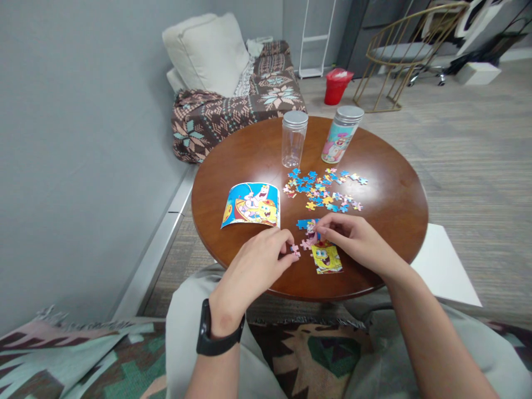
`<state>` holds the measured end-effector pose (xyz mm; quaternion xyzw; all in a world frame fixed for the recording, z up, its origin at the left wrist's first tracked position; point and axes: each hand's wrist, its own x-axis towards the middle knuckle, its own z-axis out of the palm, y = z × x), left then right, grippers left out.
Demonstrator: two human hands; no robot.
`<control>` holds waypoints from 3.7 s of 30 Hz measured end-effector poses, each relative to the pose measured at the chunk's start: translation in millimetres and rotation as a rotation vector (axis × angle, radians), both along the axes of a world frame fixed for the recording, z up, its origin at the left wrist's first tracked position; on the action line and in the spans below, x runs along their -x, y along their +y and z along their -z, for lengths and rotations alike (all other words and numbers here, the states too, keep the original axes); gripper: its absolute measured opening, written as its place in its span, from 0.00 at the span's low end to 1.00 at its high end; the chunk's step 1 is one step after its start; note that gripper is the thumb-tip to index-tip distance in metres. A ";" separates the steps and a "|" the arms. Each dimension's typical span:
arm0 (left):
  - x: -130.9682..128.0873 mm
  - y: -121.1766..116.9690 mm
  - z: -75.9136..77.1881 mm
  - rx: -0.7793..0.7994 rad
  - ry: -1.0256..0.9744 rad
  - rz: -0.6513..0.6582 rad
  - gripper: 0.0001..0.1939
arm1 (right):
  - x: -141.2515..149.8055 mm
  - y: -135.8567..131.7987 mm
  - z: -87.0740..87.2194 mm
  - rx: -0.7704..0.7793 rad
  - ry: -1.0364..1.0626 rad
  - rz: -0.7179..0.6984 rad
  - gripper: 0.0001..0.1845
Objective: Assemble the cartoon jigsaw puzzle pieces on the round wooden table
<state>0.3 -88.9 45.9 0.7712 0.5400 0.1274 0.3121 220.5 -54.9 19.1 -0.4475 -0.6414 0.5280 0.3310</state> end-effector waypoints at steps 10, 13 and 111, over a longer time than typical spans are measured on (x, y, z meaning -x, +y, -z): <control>0.8 -0.5 1.0 -0.008 0.004 0.014 0.05 | 0.9 0.0 -2.4 0.000 -0.027 0.015 0.24; 0.0 -0.2 -1.3 -0.040 0.014 0.027 0.04 | 0.6 0.1 -2.0 -0.003 -0.029 0.017 0.24; 6.4 1.5 0.1 -0.336 0.058 0.011 0.08 | 2.1 -1.0 -3.3 0.064 0.036 0.019 0.24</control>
